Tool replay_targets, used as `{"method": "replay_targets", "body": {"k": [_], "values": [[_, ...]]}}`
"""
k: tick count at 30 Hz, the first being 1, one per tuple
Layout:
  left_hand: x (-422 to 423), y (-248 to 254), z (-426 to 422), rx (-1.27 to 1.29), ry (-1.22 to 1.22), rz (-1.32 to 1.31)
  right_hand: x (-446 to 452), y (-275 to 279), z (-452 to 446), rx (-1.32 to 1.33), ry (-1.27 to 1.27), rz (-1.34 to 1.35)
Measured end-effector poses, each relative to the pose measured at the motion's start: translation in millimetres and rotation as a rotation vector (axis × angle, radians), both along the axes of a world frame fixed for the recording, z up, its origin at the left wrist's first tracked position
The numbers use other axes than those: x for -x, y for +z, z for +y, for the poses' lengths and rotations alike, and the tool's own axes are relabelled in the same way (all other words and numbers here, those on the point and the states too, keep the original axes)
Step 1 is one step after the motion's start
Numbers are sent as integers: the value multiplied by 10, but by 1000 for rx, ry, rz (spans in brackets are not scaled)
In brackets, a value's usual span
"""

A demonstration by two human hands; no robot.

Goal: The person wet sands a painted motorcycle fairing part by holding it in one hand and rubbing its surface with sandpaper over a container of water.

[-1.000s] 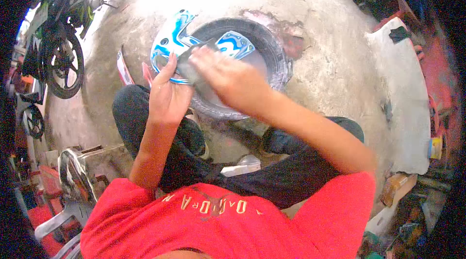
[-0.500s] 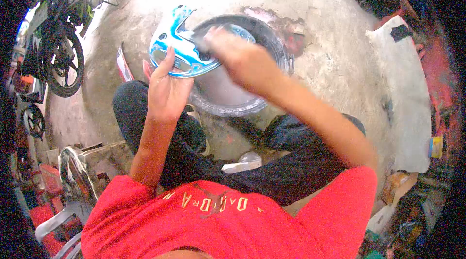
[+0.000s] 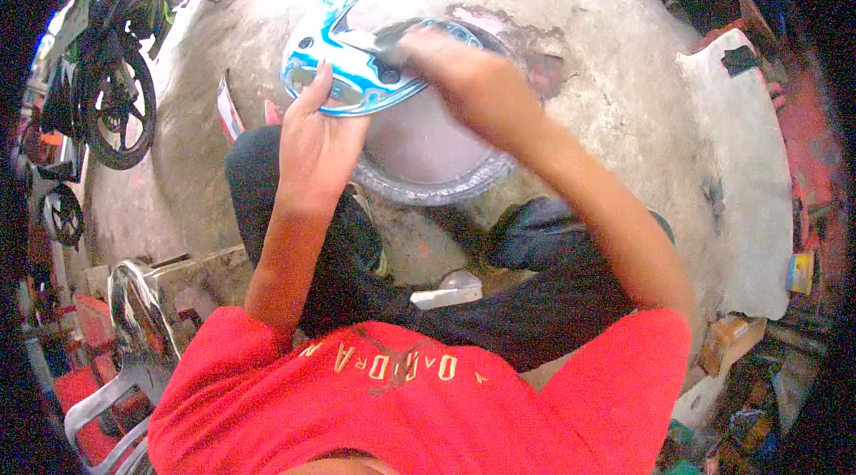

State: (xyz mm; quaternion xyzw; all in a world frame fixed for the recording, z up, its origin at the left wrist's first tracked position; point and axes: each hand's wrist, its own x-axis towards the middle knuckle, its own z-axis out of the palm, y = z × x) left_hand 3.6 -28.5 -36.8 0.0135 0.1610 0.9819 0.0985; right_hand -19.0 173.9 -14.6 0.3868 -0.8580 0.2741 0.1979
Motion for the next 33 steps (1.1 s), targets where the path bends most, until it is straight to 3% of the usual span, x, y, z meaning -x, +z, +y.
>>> {"method": "replay_targets", "body": {"k": [1,3,6,9,10,13,17,19,20,24,26,33], "values": [[-35,49,63,2,55,-7,61,45,55,-8,-181,-217],[-5,49,106,31,64,-6,117,-232,127,-7,-182,23],[10,14,132,29,35,-16,-316,-19,-158,-3,4,107],[13,19,165,5,22,-37,-39,-86,118,-6,-67,38],[-11,58,204,11,46,-54,19,-69,197,45,-183,-212],[-37,92,253,55,77,-92,-107,-153,111,-4,-112,16],[-17,-21,151,21,-3,-76,-271,-47,57,-60,45,95],[-72,90,236,38,44,-75,-70,-44,218,5,-156,-148],[-86,97,249,47,50,-83,-21,21,266,-79,-368,-406],[-112,35,226,55,24,-43,-292,-181,164,-95,-118,37],[-119,-73,120,28,-42,26,-490,-102,76,-158,-61,37],[-356,5,130,94,-9,-86,-488,-64,188,-143,-108,-61]]}}
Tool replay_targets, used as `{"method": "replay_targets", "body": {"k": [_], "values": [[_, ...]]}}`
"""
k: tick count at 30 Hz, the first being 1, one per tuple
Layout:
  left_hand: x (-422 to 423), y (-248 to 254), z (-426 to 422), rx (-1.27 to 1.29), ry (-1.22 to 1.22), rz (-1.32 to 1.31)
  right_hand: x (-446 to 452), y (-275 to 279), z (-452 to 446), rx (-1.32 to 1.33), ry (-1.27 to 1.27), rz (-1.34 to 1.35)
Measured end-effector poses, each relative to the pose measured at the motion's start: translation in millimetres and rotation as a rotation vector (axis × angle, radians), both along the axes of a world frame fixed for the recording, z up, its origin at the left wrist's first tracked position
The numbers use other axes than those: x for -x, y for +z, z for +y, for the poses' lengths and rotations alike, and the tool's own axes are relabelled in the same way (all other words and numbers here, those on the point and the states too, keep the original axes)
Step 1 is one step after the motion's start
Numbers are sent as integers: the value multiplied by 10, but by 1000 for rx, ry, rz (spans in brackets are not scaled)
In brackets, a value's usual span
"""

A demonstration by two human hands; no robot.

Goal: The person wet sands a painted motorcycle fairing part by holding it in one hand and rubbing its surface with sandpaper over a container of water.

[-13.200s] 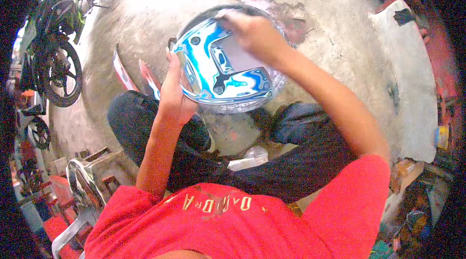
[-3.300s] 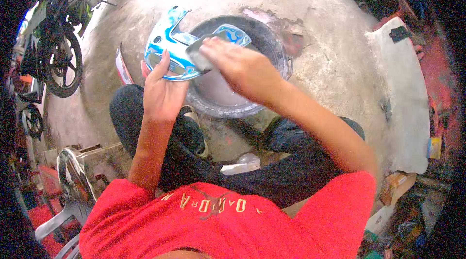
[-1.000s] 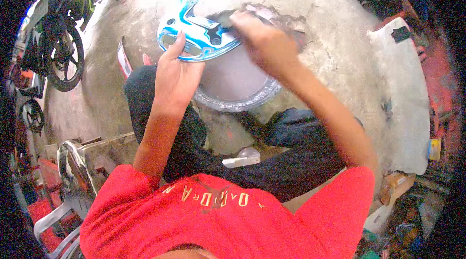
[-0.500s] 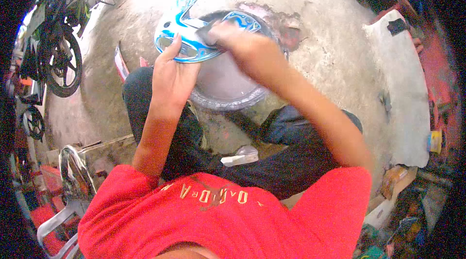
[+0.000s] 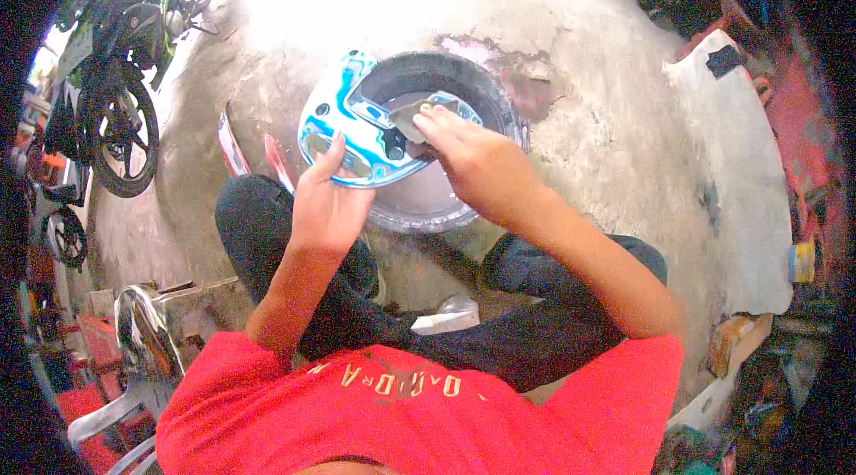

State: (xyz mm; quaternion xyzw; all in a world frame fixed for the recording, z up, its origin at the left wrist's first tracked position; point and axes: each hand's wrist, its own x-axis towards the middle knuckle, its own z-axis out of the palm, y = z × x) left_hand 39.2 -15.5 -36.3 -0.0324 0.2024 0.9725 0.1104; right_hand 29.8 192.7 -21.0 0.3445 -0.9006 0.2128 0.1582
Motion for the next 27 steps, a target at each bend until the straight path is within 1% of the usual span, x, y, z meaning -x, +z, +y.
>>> {"method": "replay_targets", "body": {"k": [1,2,3,4,5,6,8,9,12,13,16,17,18,20,21,22,23,24,27], "values": [[-17,-24,-17,-13,0,-52,-68,7,-27,-21,17,6],[-21,-56,-42,-22,-35,-32,-128,17,-61,-41,34,17],[-21,-97,-72,-29,-68,-11,-183,19,-121,-6,144,36],[-16,-139,-100,-34,-100,7,-237,93,-194,26,189,11],[-8,-179,-121,-64,-121,-8,-181,88,-163,32,176,12],[-16,-142,-114,-42,-68,-22,-102,73,-103,38,159,12],[-31,-42,-48,-6,36,-50,135,-57,33,77,-55,-22],[-21,-50,-53,-2,35,-47,189,-54,24,54,-97,-28],[-12,-87,-87,4,-29,-34,-87,15,-161,35,139,20],[-22,-131,-141,-45,-87,-48,-166,107,-240,43,219,9],[-14,-138,-108,-22,-5,-61,111,-15,-34,65,93,-6],[-25,-49,-71,-7,-4,-42,246,-86,54,90,-14,-58],[-35,-46,-68,-4,-9,-43,318,-93,95,82,-95,-50],[-18,-39,-56,-2,-18,-38,198,-138,58,82,-9,-59],[1,-69,-56,-15,-49,-31,50,-10,-62,10,52,-10],[18,-127,-79,-22,-80,-29,-50,15,-150,31,136,4],[31,-159,-106,-25,-111,-27,-33,16,-140,37,153,-5],[29,-137,-103,-33,-83,-19,4,15,-99,44,166,-15],[18,-44,-55,-36,-5,-17,320,-15,76,75,-133,-115]]}}
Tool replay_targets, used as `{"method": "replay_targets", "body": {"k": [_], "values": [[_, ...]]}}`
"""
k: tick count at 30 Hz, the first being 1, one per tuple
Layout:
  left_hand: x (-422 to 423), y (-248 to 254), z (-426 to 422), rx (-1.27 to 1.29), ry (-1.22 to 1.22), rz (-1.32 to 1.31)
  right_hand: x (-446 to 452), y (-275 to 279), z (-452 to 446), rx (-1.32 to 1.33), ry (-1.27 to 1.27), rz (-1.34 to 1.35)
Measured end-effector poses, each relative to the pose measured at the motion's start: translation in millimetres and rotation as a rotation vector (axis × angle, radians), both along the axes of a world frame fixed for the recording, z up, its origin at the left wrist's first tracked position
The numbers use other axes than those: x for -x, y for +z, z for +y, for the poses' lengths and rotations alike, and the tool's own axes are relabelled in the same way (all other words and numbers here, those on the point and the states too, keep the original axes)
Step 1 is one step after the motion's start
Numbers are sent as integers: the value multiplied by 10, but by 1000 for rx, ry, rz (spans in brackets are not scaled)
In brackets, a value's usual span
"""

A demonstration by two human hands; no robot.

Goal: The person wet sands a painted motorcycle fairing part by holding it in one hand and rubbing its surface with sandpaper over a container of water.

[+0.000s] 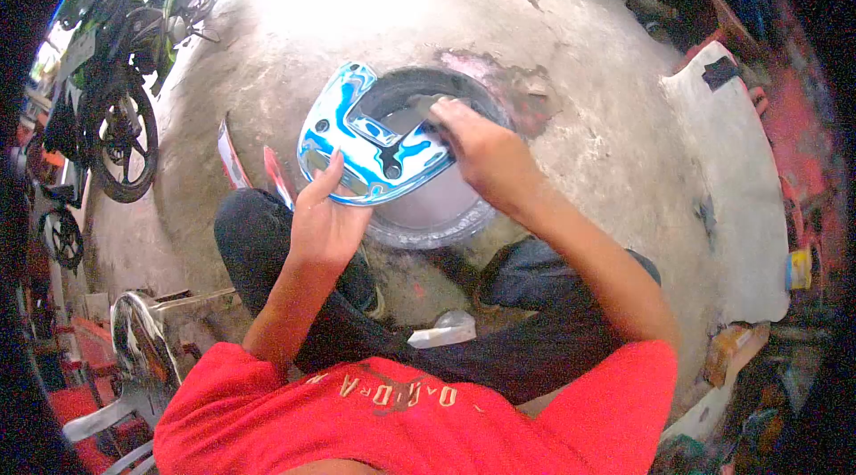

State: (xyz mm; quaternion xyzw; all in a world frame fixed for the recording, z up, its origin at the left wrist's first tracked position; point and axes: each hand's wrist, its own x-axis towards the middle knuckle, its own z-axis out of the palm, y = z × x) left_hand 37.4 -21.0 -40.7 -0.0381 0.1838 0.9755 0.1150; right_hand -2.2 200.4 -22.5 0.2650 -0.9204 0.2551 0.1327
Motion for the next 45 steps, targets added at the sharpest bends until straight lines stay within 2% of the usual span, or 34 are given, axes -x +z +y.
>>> {"method": "replay_targets", "body": {"k": [3,4,5,7,9,10,14,17,19,21,24,27,29,31,34,41,42,44,45], "values": [[10,-41,-23,16,-18,14,-270,20,-157,-9,175,73],[38,-64,-43,26,-91,14,-369,9,-275,4,295,181],[50,-63,-48,7,-75,35,-466,107,-318,-63,371,161],[43,-56,-49,-30,-52,78,-303,31,-198,-4,304,142],[25,-59,-34,-2,16,25,-36,10,-20,131,103,-95],[10,0,-26,18,22,9,58,-4,40,70,-15,-90],[52,-69,-69,3,-64,30,-346,86,-238,-29,284,172],[62,-52,-57,-17,-33,28,-264,69,-176,6,299,131],[42,-36,-39,4,17,1,11,-52,-9,128,95,-23],[39,32,-16,37,19,21,23,-110,8,36,35,77],[67,-70,-71,9,-67,41,-340,63,-308,10,326,164],[59,3,-51,12,-31,20,-210,44,-201,11,287,136],[42,-4,-34,4,7,14,40,-71,-29,70,78,91],[42,31,-19,19,20,11,11,-59,-18,30,18,78],[43,-5,-34,5,12,57,-189,-6,-177,-93,160,164],[69,-38,-58,25,17,-8,-278,29,-197,-21,203,104],[98,-58,-85,20,-44,10,-345,65,-224,-19,239,94],[92,-13,-79,-6,-20,7,-400,179,-282,-13,315,105],[68,4,-93,-12,-12,-1,-331,116,-235,-13,247,109]]}}
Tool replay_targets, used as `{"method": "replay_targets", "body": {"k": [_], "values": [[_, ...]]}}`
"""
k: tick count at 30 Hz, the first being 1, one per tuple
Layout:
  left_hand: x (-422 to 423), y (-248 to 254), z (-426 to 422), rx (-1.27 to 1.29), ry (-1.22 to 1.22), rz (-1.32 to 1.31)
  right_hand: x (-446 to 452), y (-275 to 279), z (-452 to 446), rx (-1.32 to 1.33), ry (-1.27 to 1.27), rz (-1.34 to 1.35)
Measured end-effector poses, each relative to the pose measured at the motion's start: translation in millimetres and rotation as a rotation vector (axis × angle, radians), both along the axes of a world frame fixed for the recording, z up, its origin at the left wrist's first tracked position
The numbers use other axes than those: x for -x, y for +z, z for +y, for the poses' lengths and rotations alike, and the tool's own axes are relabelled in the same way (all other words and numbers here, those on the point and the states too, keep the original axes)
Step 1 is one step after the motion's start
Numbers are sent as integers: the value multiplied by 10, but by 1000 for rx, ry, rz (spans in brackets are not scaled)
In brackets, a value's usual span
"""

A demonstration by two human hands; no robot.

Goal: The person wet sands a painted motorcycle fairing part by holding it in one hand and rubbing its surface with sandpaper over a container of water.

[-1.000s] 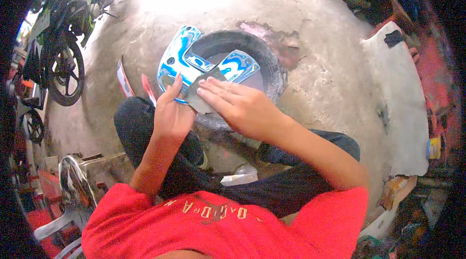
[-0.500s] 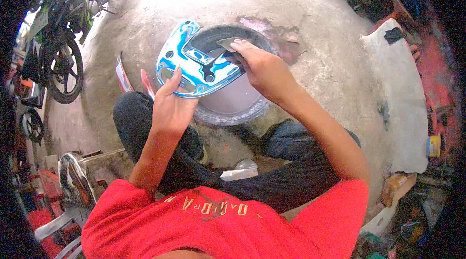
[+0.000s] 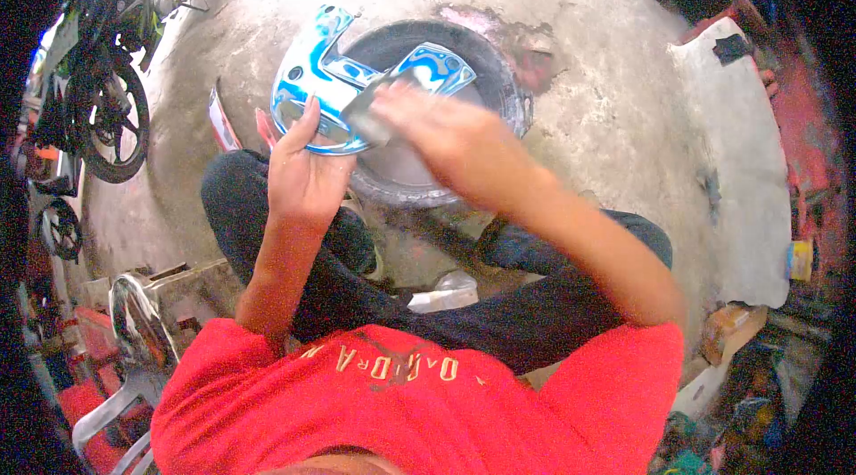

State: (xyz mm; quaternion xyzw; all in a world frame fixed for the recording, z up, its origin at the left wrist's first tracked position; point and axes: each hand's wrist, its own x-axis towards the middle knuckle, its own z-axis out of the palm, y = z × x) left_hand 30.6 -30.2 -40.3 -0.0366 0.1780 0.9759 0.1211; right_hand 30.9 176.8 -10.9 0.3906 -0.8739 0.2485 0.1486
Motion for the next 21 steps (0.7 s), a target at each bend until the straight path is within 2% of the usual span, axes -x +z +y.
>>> {"method": "replay_targets", "body": {"k": [3,7,10,12,16,18,21], "values": [[19,37,-10,18,33,9,305,-190,198,7,-191,-10],[59,-77,-48,31,64,12,-49,-113,-57,11,12,25],[66,-54,-58,-14,58,-13,86,-116,31,29,-10,19],[43,-25,-35,2,58,17,304,-224,144,63,-186,2],[73,-137,-135,-74,-110,110,-107,-69,-144,18,79,20],[79,-116,-87,-33,2,43,-25,-117,-70,42,131,14],[18,-19,-21,-5,52,-12,373,-214,150,37,-214,-50]]}}
